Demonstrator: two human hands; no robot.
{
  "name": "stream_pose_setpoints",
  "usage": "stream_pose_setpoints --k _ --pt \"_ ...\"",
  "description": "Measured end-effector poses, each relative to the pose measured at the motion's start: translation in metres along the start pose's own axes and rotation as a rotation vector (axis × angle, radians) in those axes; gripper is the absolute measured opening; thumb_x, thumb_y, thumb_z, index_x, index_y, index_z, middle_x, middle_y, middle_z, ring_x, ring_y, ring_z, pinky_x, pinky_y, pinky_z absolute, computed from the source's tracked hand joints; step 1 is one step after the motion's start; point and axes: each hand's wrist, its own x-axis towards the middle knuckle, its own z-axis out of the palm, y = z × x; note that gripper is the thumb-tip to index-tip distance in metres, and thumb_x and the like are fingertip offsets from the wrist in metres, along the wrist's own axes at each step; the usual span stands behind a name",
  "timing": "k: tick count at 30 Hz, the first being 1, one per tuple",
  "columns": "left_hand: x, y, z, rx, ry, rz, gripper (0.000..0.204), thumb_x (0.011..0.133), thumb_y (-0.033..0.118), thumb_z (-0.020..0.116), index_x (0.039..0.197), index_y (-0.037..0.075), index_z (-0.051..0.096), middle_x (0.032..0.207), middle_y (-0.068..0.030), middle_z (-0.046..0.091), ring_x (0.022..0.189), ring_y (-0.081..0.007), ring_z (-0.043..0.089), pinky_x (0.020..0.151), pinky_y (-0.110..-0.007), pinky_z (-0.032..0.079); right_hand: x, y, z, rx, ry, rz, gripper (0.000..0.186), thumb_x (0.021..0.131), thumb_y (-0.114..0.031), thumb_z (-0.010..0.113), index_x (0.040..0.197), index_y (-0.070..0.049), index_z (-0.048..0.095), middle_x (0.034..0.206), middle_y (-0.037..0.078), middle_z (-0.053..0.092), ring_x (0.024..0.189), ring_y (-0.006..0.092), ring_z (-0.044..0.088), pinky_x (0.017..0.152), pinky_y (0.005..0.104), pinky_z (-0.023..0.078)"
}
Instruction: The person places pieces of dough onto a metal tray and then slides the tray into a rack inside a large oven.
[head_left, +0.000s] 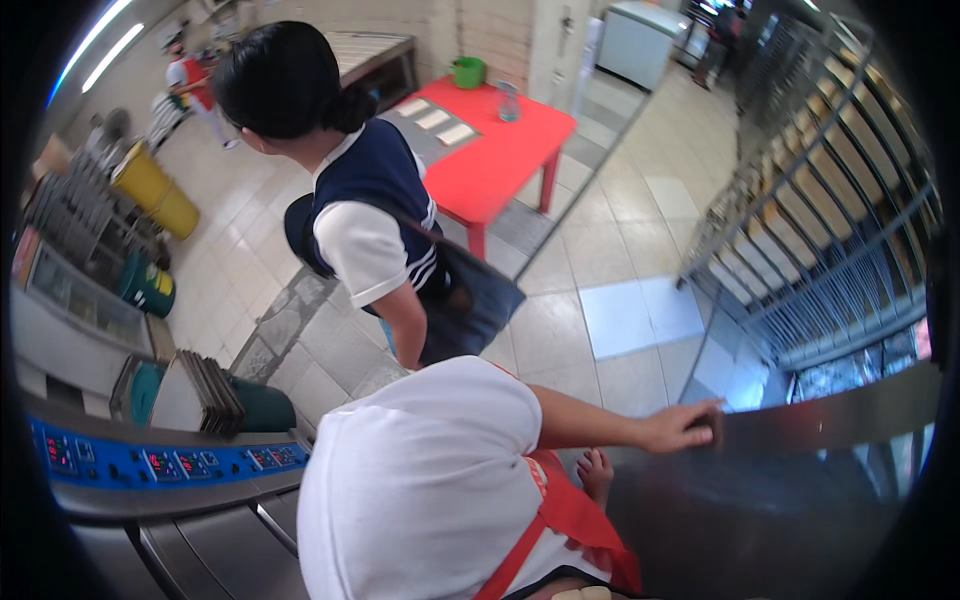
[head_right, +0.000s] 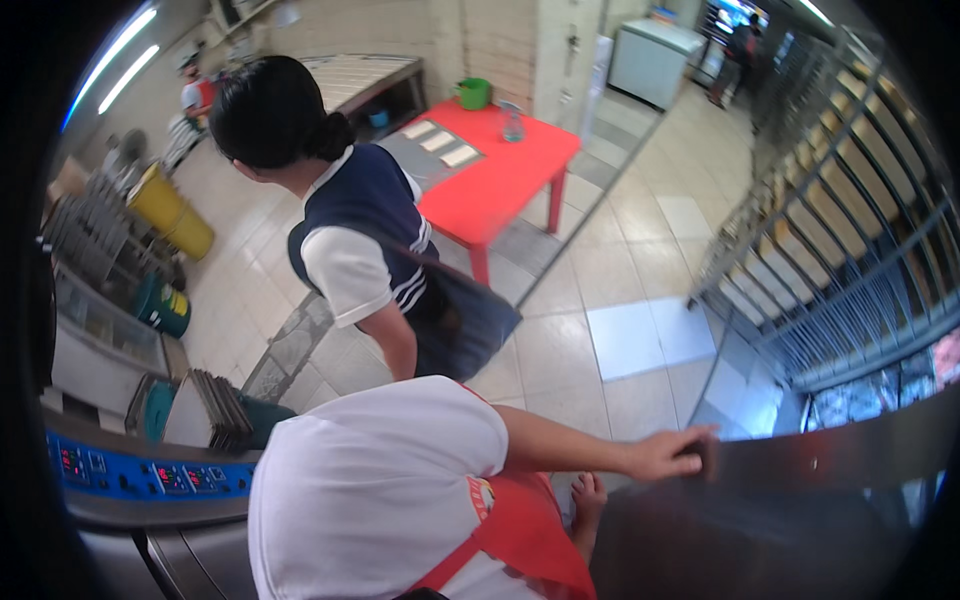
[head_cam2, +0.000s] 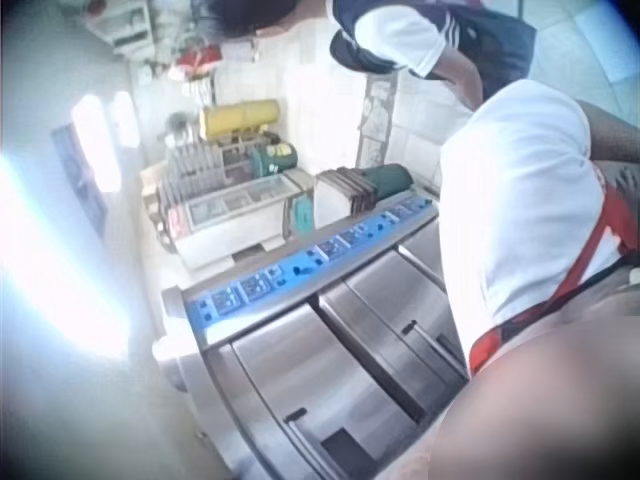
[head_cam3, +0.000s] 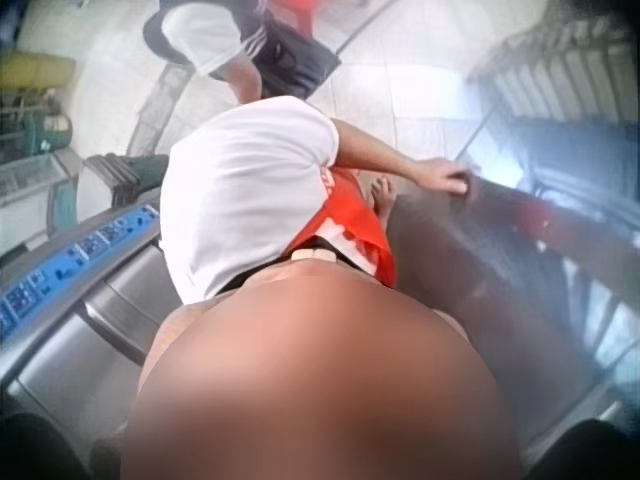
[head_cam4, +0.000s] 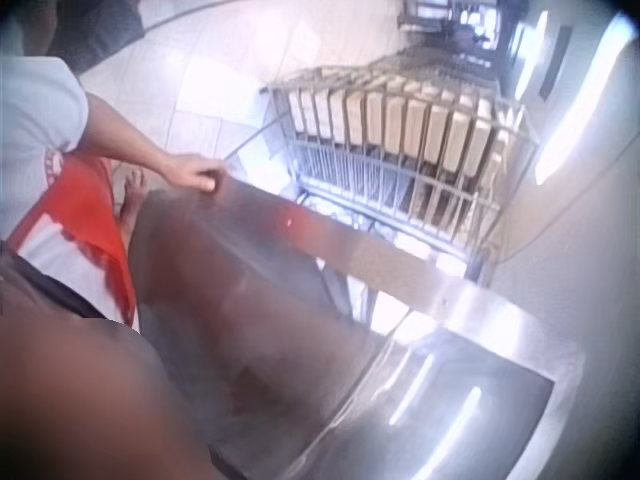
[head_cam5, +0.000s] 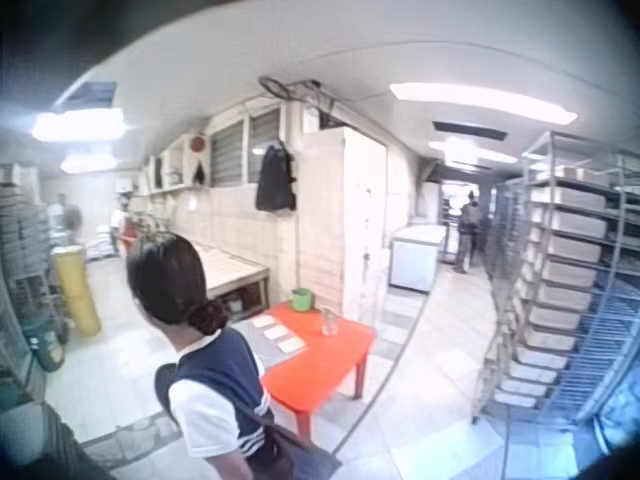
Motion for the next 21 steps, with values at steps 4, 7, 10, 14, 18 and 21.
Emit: stream_pose_setpoints --k 4,7,10,14,18,21 --pt "-0.023 0.028 -0.037 0.091 0.065 0.238 0.068 0.096 0.054 0.056 0.137 0.001 0.044 0.116 -0.0176 0.056 0.110 -0.0351 0.058 0.095 -0.042 0.046 -0.035 0.011 0.070 0.184 -0.031 0.103 0.040 0.101 -0.029 0.059 0.135 -0.009 0.053 0.120 0.012 0.061 0.100 0.0254 0.065 0.074 0.0329 0.051" --pt "0.002 0.025 -0.074 0.120 -0.025 0.295 0.059 0.096 0.054 0.056 0.121 0.001 0.050 0.106 -0.0171 0.053 0.100 -0.0360 0.056 0.089 -0.042 0.045 -0.020 -0.027 0.065 -0.057 -0.077 0.017 0.048 0.099 -0.034 0.061 0.139 -0.010 0.051 0.124 0.013 0.061 0.103 0.0289 0.065 0.081 0.0404 0.054" --pt "0.008 0.020 -0.097 0.103 -0.285 0.125 0.051 0.095 0.049 0.061 0.115 0.002 0.055 0.105 -0.0187 0.058 0.099 -0.0374 0.059 0.085 -0.044 0.048 0.008 -0.031 0.091 0.072 -0.036 0.157 0.051 0.095 -0.039 0.065 0.137 -0.010 0.057 0.125 0.015 0.064 0.107 0.0322 0.067 0.088 0.0445 0.055" --pt "0.020 0.004 -0.123 0.030 -0.480 0.332 0.041 0.092 0.041 0.067 0.108 0.003 0.063 0.103 -0.0183 0.065 0.095 -0.0355 0.065 0.081 -0.046 0.051 0.033 -0.055 0.152 0.010 0.001 0.260 0.051 0.094 -0.040 0.066 0.135 -0.010 0.059 0.125 0.016 0.064 0.108 0.0327 0.066 0.090 0.0445 0.055" --pt "0.017 0.005 -0.145 0.042 -0.624 0.530 0.039 0.099 0.042 0.060 0.098 0.002 0.062 0.096 -0.0254 0.062 0.095 -0.0423 0.062 0.081 -0.051 0.050 0.047 -0.087 0.198 -0.264 0.012 0.338 0.050 0.092 -0.040 0.067 0.132 -0.010 0.061 0.125 0.017 0.065 0.110 0.0332 0.066 0.091 0.0446 0.054" --pt "-0.008 0.003 -0.164 0.019 -0.630 0.595 0.040 0.098 0.041 0.060 0.094 0.001 0.062 0.093 -0.0265 0.061 0.092 -0.0456 0.060 0.078 -0.052 0.049 0.048 -0.111 0.230 -0.614 -0.052 0.392 0.050 0.091 -0.040 0.068 0.131 -0.010 0.063 0.125 0.017 0.065 0.111 0.0336 0.066 0.092 0.0446 0.054"
